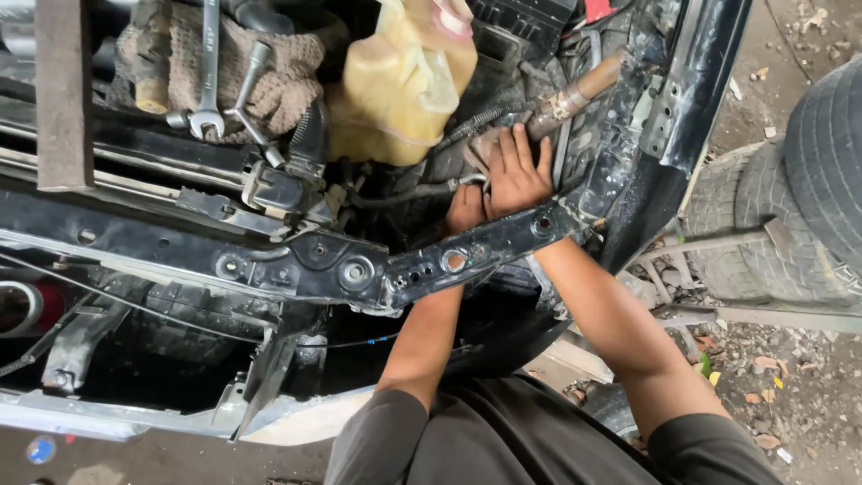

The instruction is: The person works inside the engine bay of a car, using a wrench to tighten or loosen bolts on a metal pipe near the coolant reservoir. They also use a hammer to tap a component and manipulate various hoses and wires with their hands.

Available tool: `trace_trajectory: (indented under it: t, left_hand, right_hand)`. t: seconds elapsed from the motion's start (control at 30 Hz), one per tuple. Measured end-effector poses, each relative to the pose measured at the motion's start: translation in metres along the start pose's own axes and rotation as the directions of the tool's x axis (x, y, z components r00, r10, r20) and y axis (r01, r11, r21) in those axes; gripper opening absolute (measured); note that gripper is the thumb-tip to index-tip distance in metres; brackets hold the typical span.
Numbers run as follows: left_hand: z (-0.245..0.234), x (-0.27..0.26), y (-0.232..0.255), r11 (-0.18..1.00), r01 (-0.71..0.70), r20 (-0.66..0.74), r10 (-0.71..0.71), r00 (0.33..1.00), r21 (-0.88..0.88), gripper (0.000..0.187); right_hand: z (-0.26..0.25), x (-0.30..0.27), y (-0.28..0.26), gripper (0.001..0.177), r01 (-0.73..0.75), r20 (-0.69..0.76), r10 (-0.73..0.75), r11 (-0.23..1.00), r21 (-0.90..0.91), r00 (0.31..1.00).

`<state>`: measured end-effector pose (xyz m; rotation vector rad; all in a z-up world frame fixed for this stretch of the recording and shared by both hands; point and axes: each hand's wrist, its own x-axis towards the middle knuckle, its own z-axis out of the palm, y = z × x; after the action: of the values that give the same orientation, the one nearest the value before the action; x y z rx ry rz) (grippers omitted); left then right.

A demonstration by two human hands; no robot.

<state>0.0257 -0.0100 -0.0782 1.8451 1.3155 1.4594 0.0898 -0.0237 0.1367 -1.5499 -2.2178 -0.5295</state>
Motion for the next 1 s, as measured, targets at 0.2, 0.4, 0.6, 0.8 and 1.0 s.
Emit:
trace_trajectory:
  t: [0.2, 0.4, 0.6, 0.8, 1.0]
  left_hand:
    - [-0.050, 0.031, 0.047, 0.995, 0.041, 0.052, -0.046, 0.998, 0.095, 0.017]
    - [-0.061, 0.039, 0.045, 0.927, -0.153, 0.025, 0.154, 0.988, 0.344, 0.023]
    - [-0.097, 0.078, 0.044, 0.911, -0.123, 0.032, 0.120, 0.992, 0.394, 0.030]
    - [-0.079, 0.060, 0.025, 0.936, 0.293, -0.053, -0.288, 0.956, 0.194, 0.043]
    - [-0.099, 0.054, 0.050, 0.946, 0.082, 0.004, -0.088, 0.996, 0.315, 0.032]
  right_hand:
    - [0.020, -0.011, 0.009, 0.032, 0.008, -0.086, -0.015, 0.996, -0.090, 0.996]
    - [0.019, -0.007, 0.008, 0.025, 0.018, 0.010, -0.017, 0.989, -0.146, 1.000]
    - [0.031, -0.019, 0.007, 0.025, -0.037, 0.038, 0.048, 0.968, -0.250, 0.998]
    - [0.030, -0.017, 0.006, 0.035, -0.150, 0.095, 0.158, 0.985, -0.085, 0.983]
    - [0.023, -0.016, 0.008, 0.046, -0.227, 0.118, 0.238, 0.969, -0.096, 0.964]
